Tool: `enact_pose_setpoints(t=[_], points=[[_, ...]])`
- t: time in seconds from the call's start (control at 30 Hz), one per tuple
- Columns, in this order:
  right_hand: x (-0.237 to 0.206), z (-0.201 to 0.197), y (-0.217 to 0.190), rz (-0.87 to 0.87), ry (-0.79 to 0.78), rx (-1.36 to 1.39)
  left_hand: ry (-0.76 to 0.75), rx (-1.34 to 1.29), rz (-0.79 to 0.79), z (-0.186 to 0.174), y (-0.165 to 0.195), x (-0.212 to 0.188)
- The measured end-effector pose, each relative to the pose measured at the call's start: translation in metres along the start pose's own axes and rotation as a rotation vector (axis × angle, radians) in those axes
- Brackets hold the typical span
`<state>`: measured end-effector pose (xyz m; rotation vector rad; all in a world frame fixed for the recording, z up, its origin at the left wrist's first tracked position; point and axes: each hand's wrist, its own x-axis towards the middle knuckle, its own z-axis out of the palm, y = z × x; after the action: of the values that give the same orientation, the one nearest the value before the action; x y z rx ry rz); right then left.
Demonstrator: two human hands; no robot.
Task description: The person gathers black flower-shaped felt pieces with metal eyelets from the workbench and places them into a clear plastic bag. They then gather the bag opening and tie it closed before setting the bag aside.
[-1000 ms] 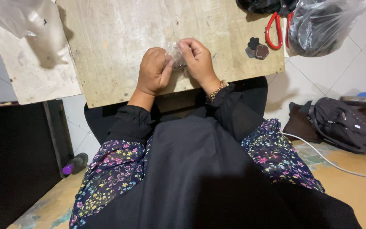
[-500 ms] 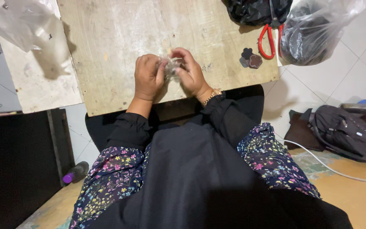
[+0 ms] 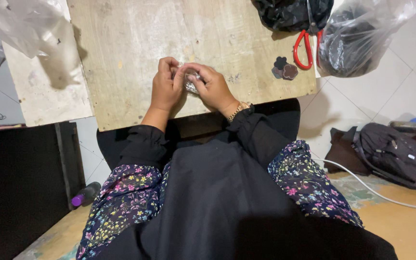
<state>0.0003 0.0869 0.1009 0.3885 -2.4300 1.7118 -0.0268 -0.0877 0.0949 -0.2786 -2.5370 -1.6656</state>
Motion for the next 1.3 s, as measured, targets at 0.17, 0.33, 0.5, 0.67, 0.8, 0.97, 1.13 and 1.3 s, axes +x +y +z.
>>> enact_pose_setpoints(t=[0.17,0.33,0.5,0.67,0.8,0.97,1.13,1.3], points=[[-0.004,0.009,0.03,0.151,0.156,0.397,-0.042,0.309,0.559,-0.006,0.018,-0.006],[0.0,0.007,0.048,0.155,0.15,0.661,-0.224,0.321,0.424,-0.002,0.028,-0.002],[0.001,0.006,0.044,0.038,0.049,0.453,-0.248,0.297,0.298,0.0,0.025,0.002],[0.008,0.012,0.035,0.049,0.08,0.309,-0.207,0.316,0.23,-0.005,0.02,0.002],[0.01,0.013,0.03,0.096,0.073,0.255,-0.149,0.353,0.208,-0.01,0.015,0.004],[0.009,0.018,0.027,0.081,0.088,0.273,-0.013,0.486,0.133,-0.02,0.002,0.014],[0.011,0.022,0.028,0.084,0.068,0.357,0.406,0.801,-0.114,-0.056,-0.027,0.041],[0.012,0.021,0.034,0.053,0.062,0.353,0.381,0.786,-0.274,-0.109,-0.075,0.067]])
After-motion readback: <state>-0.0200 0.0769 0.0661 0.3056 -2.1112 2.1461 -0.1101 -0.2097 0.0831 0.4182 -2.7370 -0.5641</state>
